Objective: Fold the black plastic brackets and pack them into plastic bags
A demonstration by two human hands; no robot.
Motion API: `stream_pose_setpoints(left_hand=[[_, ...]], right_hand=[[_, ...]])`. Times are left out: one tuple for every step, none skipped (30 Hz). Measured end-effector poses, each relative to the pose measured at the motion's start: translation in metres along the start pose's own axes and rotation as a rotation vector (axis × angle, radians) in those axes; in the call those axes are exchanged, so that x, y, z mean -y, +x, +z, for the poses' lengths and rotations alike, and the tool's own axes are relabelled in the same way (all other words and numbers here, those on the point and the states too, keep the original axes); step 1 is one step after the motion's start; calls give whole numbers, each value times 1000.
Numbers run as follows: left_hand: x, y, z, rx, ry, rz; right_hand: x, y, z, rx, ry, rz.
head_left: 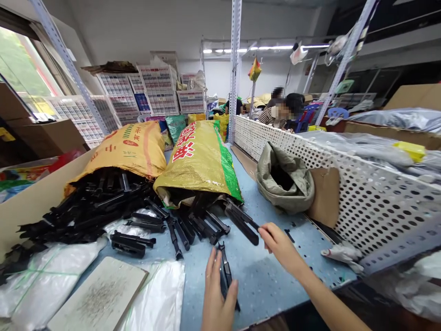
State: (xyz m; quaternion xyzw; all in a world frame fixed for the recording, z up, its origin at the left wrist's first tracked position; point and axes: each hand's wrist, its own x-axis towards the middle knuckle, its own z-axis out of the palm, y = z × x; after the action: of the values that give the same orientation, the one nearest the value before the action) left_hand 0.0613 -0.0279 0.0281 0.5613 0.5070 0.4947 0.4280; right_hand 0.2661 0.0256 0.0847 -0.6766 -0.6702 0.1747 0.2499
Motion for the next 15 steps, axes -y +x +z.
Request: stream_pose_setpoints(left_hand=[[-12,6,4,-2,-154,-32],[-23,13,8,5,-306,-92],[-33,19,10,23,-426,-172],[-42,24,11,44,-512,-252],[-49,27,11,59,-557,-318],[-54,28,8,65,-565,-363],[-57,27,5,61,-550,-383],[-60,24,1,53,-524,-384],[-62,20,-3,53,-495,-381],[-64,15,-7,66,-469,-381],[-66,10,-11,94,-453,-387],[-67,5,-14,131,-446,-397],[-69,2,-17,171,-447,-410],[-70,-1,-19,207,-445,-426],[-70,-2,-21,234,-432,-437]], right_hand=[[9,-19,1,-58,44,-80],[19,-37,2,-92,87,-175],[29,-53,3,-48,136,-279],[38,-65,3,34,197,-377],[45,-72,2,111,254,-442],[49,-74,0,160,300,-474],[52,-72,-3,156,323,-475],[52,-66,-6,106,313,-460],[52,-58,-9,38,270,-445],[51,-48,-10,-24,201,-445],[51,-38,-11,-64,121,-465],[52,-29,-11,-81,46,-499],[54,-21,-9,-81,-16,-534],[56,-14,-6,-67,-55,-561],[60,-8,-2,-46,-62,-571]])
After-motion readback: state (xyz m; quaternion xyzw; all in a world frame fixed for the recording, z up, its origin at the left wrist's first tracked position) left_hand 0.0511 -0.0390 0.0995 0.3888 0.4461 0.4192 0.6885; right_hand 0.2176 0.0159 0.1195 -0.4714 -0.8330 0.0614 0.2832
